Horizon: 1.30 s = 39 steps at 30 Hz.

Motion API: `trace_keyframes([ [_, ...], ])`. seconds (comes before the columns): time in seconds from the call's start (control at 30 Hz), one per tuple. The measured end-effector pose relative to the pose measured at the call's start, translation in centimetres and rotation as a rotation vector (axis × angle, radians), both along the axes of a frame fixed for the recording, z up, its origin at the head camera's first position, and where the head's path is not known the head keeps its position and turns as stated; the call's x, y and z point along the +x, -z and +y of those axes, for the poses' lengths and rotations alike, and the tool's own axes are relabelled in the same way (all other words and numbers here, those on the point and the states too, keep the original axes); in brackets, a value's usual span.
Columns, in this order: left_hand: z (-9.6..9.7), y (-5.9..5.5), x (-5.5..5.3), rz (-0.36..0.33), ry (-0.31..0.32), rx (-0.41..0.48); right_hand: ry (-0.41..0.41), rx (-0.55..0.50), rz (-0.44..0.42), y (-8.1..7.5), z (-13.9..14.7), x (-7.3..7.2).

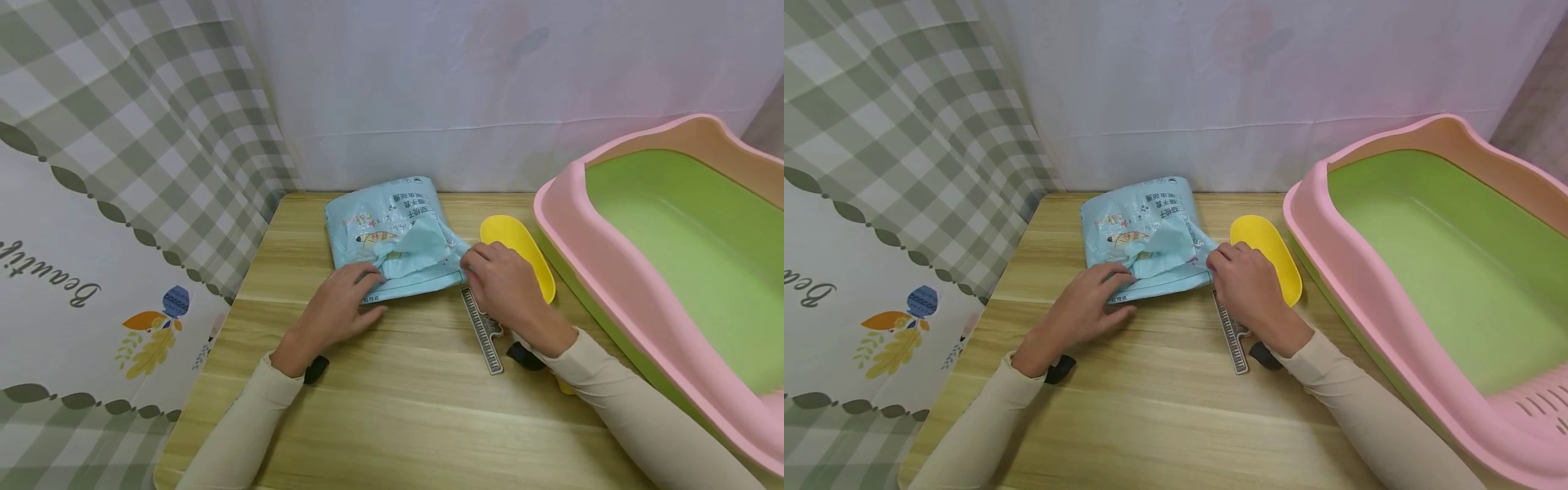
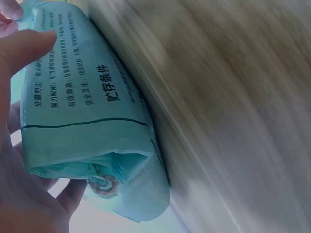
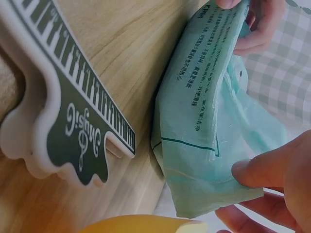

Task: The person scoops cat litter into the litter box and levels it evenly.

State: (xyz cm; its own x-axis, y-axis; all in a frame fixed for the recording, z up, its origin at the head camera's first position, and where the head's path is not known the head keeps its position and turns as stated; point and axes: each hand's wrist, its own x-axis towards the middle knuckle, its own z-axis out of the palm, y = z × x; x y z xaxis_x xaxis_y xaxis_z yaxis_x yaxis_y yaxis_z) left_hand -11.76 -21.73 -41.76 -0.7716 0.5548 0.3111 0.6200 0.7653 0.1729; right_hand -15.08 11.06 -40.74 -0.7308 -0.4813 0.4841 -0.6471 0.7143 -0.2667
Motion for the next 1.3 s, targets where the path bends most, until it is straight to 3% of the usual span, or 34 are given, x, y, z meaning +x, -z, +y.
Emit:
trace_keyframes([
  [0.17,0.5,-0.1,0.0,0.000,-0.038,0.016,0.000,-0.036,-0.010,0.0,0.4,0.4],
  [0.5,1.2,-0.9,0.1,-0.078,-0.087,-0.024,-0.017,-0.063,-0.043,0.2,1.0,1.3],
  [1.1,1.7,-1.7,0.5,0.019,0.026,-0.100,-0.099,0.007,-0.099,-0.7,1.6,2.3],
  [1.3,1.8,-1.5,0.7,0.103,0.087,-0.093,-0.145,-0.017,-0.095,-0.8,1.6,2.3],
])
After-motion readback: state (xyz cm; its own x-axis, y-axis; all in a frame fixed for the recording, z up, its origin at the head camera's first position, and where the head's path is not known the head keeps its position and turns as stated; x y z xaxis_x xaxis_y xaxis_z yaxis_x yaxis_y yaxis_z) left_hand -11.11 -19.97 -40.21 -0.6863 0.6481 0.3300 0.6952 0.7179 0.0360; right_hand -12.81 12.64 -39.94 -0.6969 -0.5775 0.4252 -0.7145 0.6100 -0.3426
